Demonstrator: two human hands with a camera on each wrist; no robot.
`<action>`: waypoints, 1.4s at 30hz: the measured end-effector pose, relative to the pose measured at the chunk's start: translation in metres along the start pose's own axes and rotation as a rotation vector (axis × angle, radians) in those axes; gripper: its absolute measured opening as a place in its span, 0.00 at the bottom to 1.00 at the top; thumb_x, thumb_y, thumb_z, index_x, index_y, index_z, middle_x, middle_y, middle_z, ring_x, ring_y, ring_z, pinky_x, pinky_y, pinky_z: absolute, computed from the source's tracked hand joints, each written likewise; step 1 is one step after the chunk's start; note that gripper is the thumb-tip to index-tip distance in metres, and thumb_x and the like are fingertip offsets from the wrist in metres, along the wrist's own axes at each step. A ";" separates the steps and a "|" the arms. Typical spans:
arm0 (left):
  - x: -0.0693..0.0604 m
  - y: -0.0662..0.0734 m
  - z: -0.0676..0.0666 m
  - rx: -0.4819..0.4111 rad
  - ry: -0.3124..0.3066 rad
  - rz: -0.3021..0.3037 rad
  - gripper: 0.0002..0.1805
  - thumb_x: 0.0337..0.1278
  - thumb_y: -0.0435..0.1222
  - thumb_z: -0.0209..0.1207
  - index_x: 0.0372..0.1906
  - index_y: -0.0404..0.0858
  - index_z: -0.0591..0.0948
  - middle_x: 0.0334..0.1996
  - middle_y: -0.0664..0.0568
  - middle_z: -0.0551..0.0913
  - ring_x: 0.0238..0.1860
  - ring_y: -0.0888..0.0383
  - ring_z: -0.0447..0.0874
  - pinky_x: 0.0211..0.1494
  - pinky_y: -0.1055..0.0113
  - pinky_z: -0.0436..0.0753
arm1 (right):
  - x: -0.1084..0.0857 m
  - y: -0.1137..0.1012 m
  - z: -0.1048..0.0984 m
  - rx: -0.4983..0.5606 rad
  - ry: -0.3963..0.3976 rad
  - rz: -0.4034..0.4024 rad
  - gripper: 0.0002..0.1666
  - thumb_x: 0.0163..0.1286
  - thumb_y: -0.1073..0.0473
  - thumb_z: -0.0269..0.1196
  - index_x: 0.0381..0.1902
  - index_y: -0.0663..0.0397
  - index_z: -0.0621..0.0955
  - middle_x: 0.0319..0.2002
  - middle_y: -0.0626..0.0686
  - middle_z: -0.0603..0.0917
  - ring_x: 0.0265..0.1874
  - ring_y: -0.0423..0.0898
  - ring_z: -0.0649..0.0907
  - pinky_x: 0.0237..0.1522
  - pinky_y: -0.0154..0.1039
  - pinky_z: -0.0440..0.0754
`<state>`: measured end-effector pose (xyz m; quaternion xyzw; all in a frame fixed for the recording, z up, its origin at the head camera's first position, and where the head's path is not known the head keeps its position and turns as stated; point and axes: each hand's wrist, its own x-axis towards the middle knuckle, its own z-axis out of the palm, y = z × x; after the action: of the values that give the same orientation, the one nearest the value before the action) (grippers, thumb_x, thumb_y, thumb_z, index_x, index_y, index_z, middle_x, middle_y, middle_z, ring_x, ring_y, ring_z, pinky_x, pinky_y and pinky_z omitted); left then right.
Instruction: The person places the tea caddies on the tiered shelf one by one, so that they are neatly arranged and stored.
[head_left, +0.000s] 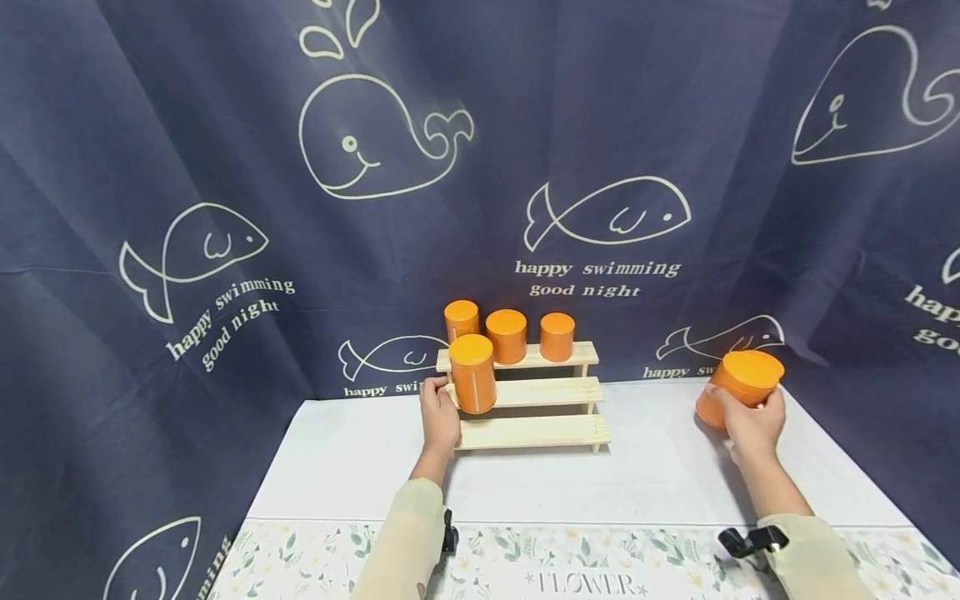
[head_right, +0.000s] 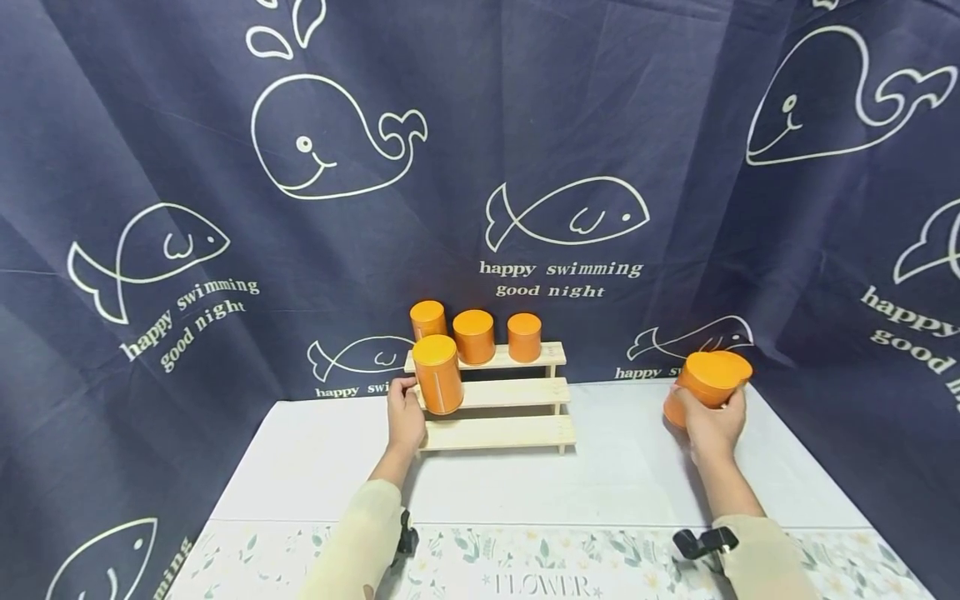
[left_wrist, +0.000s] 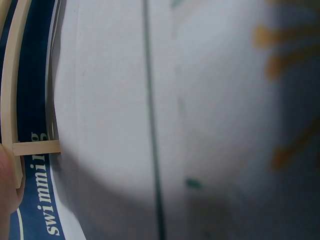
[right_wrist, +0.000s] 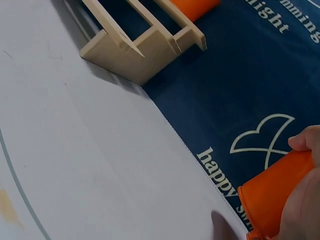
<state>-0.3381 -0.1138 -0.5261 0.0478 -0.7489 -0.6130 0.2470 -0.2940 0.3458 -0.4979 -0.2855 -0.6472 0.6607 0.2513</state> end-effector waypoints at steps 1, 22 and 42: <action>0.000 0.000 0.000 -0.001 0.000 -0.003 0.12 0.74 0.24 0.43 0.51 0.30 0.76 0.55 0.36 0.76 0.63 0.42 0.75 0.72 0.46 0.72 | -0.002 -0.001 0.001 0.006 -0.006 -0.010 0.46 0.63 0.60 0.75 0.75 0.35 0.68 0.59 0.30 0.73 0.67 0.38 0.72 0.83 0.40 0.63; 0.001 -0.001 0.001 -0.002 0.005 -0.003 0.13 0.75 0.26 0.43 0.52 0.30 0.77 0.55 0.36 0.76 0.64 0.41 0.75 0.74 0.46 0.72 | -0.036 -0.007 0.024 -0.166 -0.209 0.011 0.49 0.67 0.52 0.74 0.80 0.45 0.64 0.71 0.48 0.71 0.71 0.49 0.70 0.82 0.51 0.66; 0.002 -0.006 0.001 0.017 0.011 0.014 0.12 0.75 0.26 0.44 0.51 0.31 0.77 0.56 0.36 0.77 0.64 0.41 0.75 0.73 0.45 0.73 | -0.067 -0.015 0.040 -0.246 -0.510 -0.121 0.56 0.69 0.59 0.72 0.81 0.61 0.50 0.78 0.65 0.65 0.70 0.52 0.70 0.80 0.58 0.67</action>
<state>-0.3416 -0.1154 -0.5310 0.0481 -0.7530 -0.6048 0.2549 -0.2748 0.2710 -0.4795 -0.0993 -0.7805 0.6117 0.0827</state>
